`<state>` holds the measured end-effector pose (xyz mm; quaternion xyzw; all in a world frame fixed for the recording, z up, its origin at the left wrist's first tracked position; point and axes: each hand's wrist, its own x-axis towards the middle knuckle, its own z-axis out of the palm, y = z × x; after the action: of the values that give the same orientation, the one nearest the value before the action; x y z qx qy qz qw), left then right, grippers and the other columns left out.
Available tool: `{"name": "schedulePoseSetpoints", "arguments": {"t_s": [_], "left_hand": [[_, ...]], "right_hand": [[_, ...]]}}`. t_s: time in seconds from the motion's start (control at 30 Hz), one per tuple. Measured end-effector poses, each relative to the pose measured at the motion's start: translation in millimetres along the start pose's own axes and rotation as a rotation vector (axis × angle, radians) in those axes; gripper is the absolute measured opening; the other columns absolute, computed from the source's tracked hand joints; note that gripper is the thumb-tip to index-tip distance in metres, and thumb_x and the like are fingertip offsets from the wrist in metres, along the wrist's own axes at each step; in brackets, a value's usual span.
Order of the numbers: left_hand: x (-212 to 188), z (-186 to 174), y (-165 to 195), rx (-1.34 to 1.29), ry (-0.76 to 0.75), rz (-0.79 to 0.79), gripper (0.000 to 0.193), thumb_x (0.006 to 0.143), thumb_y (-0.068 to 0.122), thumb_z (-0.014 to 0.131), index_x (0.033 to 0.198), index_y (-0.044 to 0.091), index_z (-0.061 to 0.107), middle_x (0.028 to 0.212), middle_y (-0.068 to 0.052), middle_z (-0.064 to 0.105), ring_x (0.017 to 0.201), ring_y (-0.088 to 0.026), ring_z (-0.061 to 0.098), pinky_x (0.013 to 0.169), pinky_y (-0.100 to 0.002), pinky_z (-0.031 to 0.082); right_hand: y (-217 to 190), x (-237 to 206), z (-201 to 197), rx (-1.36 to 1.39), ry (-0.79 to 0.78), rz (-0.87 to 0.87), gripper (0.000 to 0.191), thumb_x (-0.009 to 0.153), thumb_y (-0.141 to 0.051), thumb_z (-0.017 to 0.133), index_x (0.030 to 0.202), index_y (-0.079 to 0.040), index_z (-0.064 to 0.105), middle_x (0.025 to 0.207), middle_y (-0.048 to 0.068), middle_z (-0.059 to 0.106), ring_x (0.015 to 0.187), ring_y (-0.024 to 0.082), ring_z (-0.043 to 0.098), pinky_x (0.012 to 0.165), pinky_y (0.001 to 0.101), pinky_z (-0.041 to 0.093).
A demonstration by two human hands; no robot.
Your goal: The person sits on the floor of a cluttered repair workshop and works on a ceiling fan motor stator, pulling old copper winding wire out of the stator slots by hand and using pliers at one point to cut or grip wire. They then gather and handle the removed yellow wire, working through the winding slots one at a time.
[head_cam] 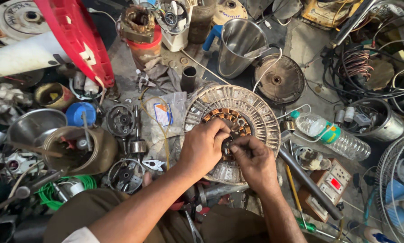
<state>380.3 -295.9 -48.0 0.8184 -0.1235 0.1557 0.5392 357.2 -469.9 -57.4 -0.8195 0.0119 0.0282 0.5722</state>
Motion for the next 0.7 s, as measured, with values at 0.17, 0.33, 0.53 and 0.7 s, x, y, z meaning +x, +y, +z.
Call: {"name": "schedulePoseSetpoints", "arguments": {"t_s": [0.17, 0.33, 0.53, 0.7], "left_hand": [[0, 0, 1, -0.032, -0.004, -0.043, 0.009, 0.091, 0.009, 0.071, 0.096, 0.007, 0.064, 0.083, -0.012, 0.073, 0.081, -0.034, 0.073, 0.068, -0.044, 0.056], [1, -4, 5, -0.048, -0.005, -0.06, 0.007, 0.091, 0.008, 0.07, 0.095, 0.007, 0.064, 0.085, -0.012, 0.074, 0.082, -0.033, 0.074, 0.068, -0.043, 0.056], [9, -16, 11, -0.001, -0.113, 0.095, 0.01, 0.09, 0.011, 0.072, 0.095, 0.007, 0.065, 0.086, -0.01, 0.074, 0.082, -0.032, 0.073, 0.075, -0.043, 0.056], [6, -20, 15, 0.254, -0.088, 0.289, 0.009, 0.092, 0.014, 0.071, 0.099, 0.012, 0.066, 0.089, -0.004, 0.076, 0.083, -0.024, 0.072, 0.099, -0.048, 0.046]], "right_hand": [[1, 0, 1, 0.047, 0.0, -0.01, 0.009, 0.091, -0.005, 0.071, 0.099, -0.001, 0.07, 0.085, 0.002, 0.074, 0.075, 0.007, 0.069, 0.07, 0.0259, 0.059], [-1, -1, 0, -0.023, 0.022, -0.083, 0.009, 0.092, -0.005, 0.074, 0.098, 0.0, 0.071, 0.083, 0.002, 0.073, 0.075, 0.006, 0.064, 0.068, 0.0244, 0.054], [-13, -4, 7, -0.046, 0.169, -0.034, 0.019, 0.086, -0.006, 0.078, 0.103, -0.003, 0.074, 0.083, 0.002, 0.076, 0.069, 0.006, 0.06, 0.062, 0.0238, 0.051], [-25, -9, 4, -0.229, 0.19, -0.292, 0.016, 0.082, -0.007, 0.081, 0.096, -0.003, 0.075, 0.088, 0.006, 0.077, 0.072, 0.011, 0.071, 0.066, 0.0248, 0.058]]}}
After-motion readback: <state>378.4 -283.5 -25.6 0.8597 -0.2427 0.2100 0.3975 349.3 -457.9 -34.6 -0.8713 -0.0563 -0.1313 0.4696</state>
